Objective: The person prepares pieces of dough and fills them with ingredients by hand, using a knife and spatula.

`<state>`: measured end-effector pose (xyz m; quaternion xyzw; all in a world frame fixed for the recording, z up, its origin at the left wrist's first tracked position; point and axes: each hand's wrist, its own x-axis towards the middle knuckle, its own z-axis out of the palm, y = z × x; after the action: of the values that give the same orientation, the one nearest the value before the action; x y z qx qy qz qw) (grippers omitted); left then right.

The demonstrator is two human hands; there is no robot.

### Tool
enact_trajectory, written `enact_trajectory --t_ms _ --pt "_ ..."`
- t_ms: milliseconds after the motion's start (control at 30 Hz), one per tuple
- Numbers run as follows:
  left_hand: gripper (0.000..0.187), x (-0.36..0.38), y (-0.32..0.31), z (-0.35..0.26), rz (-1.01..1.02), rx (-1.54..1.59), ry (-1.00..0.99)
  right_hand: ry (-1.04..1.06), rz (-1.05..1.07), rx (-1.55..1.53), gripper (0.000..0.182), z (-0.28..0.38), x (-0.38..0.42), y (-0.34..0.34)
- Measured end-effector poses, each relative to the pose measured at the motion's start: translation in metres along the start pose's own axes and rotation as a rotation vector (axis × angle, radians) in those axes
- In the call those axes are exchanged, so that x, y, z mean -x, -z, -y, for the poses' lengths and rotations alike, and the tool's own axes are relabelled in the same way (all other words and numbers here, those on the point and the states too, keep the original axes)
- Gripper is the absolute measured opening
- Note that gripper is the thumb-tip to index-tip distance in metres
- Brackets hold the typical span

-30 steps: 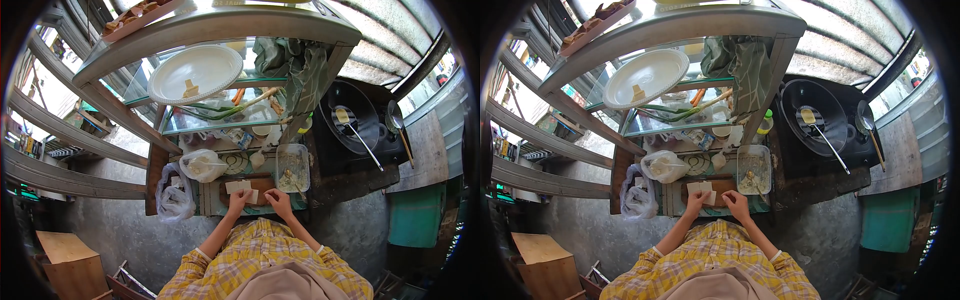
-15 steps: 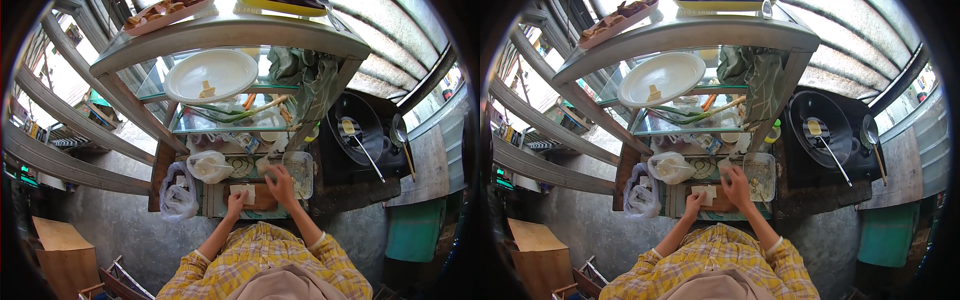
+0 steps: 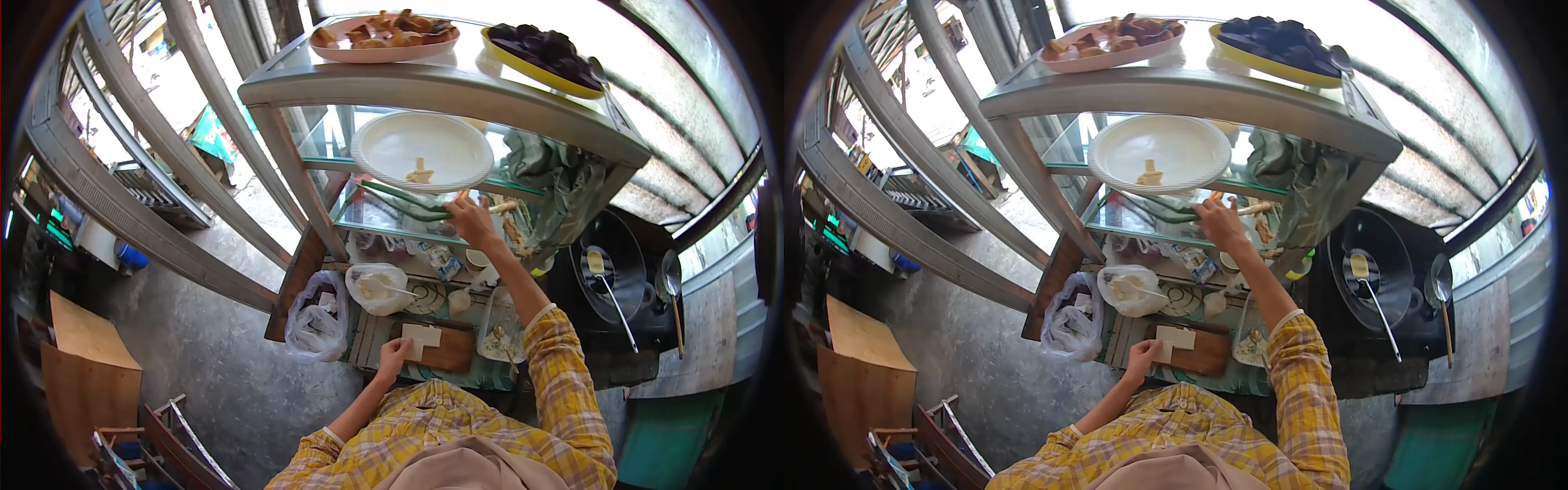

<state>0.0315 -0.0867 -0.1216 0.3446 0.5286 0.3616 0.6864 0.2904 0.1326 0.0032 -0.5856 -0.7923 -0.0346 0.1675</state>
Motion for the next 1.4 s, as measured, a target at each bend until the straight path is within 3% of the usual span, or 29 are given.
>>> enact_trajectory --t_ms 100,200,300,433,533,600,667,767,867,1000,1100,1200,1400 --pt "0.031 -0.002 0.009 -0.004 0.002 0.092 -0.005 -0.130 -0.141 -0.046 0.022 -0.008 -0.012 0.009" --pt "0.032 -0.013 0.019 0.005 -0.017 0.091 -0.028 -0.080 -0.407 0.030 0.014 -0.042 -0.032 -0.007" --pt "0.032 -0.024 0.025 0.001 -0.011 0.049 -0.058 -0.120 -0.388 -0.244 0.013 -0.075 -0.055 -0.025" --pt "0.032 -0.028 0.019 -0.020 0.003 0.000 -0.051 -0.151 -0.292 -0.126 0.018 -0.084 -0.056 -0.048" --pt "0.031 -0.030 0.014 -0.032 -0.003 0.020 -0.048 -0.358 0.072 -0.393 0.025 0.003 -0.029 0.046" --pt "0.031 -0.032 0.013 -0.034 -0.003 0.028 -0.044 -0.121 0.032 -0.628 0.034 -0.012 -0.008 0.016" --pt "0.031 -0.034 0.010 -0.031 0.007 0.042 -0.042 -0.247 0.298 -1.246 0.050 0.055 0.013 0.102" --pt "0.031 -0.039 0.012 -0.016 0.025 0.016 -0.041 -0.289 0.292 -1.725 0.061 0.077 0.019 0.135" --pt "0.031 -0.038 0.007 -0.012 0.052 -0.048 -0.045 -0.461 0.330 -1.813 0.073 0.077 0.003 0.152" --pt "0.030 -0.034 0.001 -0.010 0.063 -0.032 -0.066 -0.649 0.093 -1.703 0.055 0.087 -0.008 0.144" --pt "0.030 -0.031 0.001 -0.007 0.053 -0.010 -0.051 -0.622 -0.060 -1.632 0.050 0.101 -0.005 0.147" --pt "0.030 -0.031 0.004 -0.009 0.029 -0.023 -0.040 -0.499 -0.008 -1.666 0.044 0.104 0.006 0.143" --pt "0.030 -0.030 0.011 -0.005 -0.001 -0.019 -0.029 -0.509 0.151 -1.767 0.040 0.139 0.049 0.140"
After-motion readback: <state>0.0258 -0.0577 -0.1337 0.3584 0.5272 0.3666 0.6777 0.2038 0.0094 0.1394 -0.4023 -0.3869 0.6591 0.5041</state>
